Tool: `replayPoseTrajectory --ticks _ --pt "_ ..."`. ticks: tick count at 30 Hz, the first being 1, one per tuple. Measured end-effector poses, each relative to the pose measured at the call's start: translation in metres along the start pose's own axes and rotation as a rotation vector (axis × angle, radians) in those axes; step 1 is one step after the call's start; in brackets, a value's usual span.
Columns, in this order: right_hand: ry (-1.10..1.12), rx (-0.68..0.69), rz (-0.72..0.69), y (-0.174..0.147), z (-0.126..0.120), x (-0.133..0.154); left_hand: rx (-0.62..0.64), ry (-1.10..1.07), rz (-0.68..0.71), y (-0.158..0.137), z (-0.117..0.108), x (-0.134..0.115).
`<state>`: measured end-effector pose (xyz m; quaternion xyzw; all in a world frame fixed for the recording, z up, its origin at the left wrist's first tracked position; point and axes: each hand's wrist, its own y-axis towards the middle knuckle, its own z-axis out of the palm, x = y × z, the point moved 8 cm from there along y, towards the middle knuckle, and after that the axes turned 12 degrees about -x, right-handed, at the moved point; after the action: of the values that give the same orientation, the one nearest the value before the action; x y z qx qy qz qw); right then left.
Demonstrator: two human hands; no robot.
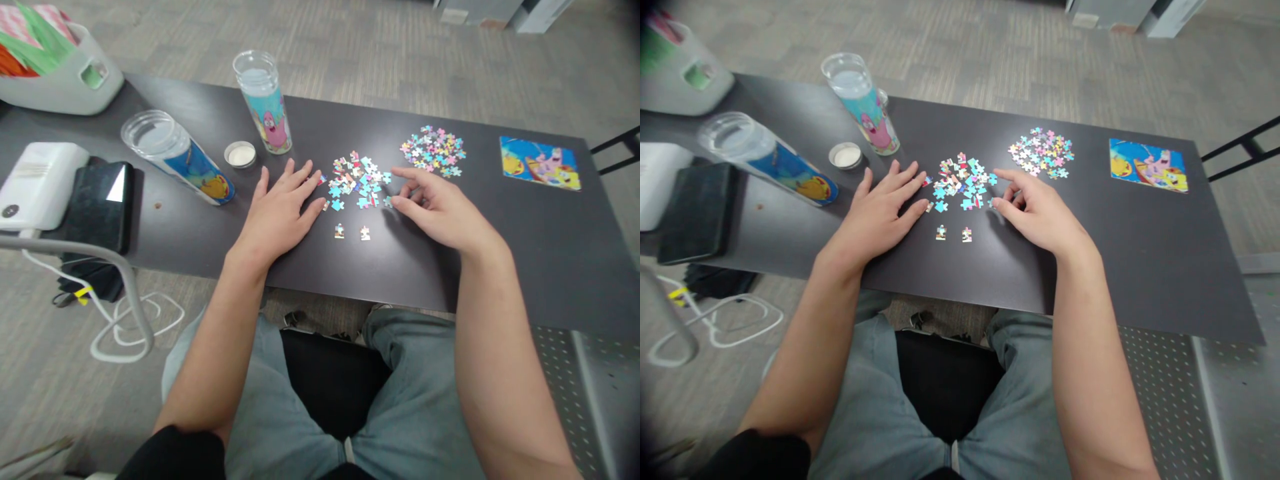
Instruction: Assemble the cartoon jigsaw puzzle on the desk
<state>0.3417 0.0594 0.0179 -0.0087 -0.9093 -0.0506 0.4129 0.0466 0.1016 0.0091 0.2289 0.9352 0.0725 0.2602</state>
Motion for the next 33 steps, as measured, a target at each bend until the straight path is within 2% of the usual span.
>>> replayPoseTrajectory --ticks 3,7,12,19,23,26,33 --pt "-0.02 -0.01 -0.009 0.0 -0.001 0.001 -0.015 -0.086 -0.019 0.001 -0.005 0.007" --pt "-0.03 -0.011 -0.026 0.001 -0.001 0.0 -0.139 -0.159 -0.052 0.004 -0.02 0.025" --pt "-0.049 -0.025 -0.031 0.003 -0.001 0.001 -0.084 -0.069 -0.041 0.005 -0.018 0.029" --pt "-0.07 -0.02 -0.033 0.002 -0.001 0.0 -0.131 -0.151 -0.009 0.001 -0.035 0.021" --pt "-0.071 -0.022 -0.032 0.002 -0.001 -0.002 -0.081 -0.215 0.016 -0.001 -0.041 0.025" --pt "-0.083 -0.034 -0.034 0.003 -0.002 -0.001 -0.035 -0.232 0.016 -0.001 -0.04 0.027" --pt "-0.1 -0.035 -0.044 0.003 -0.001 0.004 -0.05 -0.158 0.016 0.003 -0.035 0.027"
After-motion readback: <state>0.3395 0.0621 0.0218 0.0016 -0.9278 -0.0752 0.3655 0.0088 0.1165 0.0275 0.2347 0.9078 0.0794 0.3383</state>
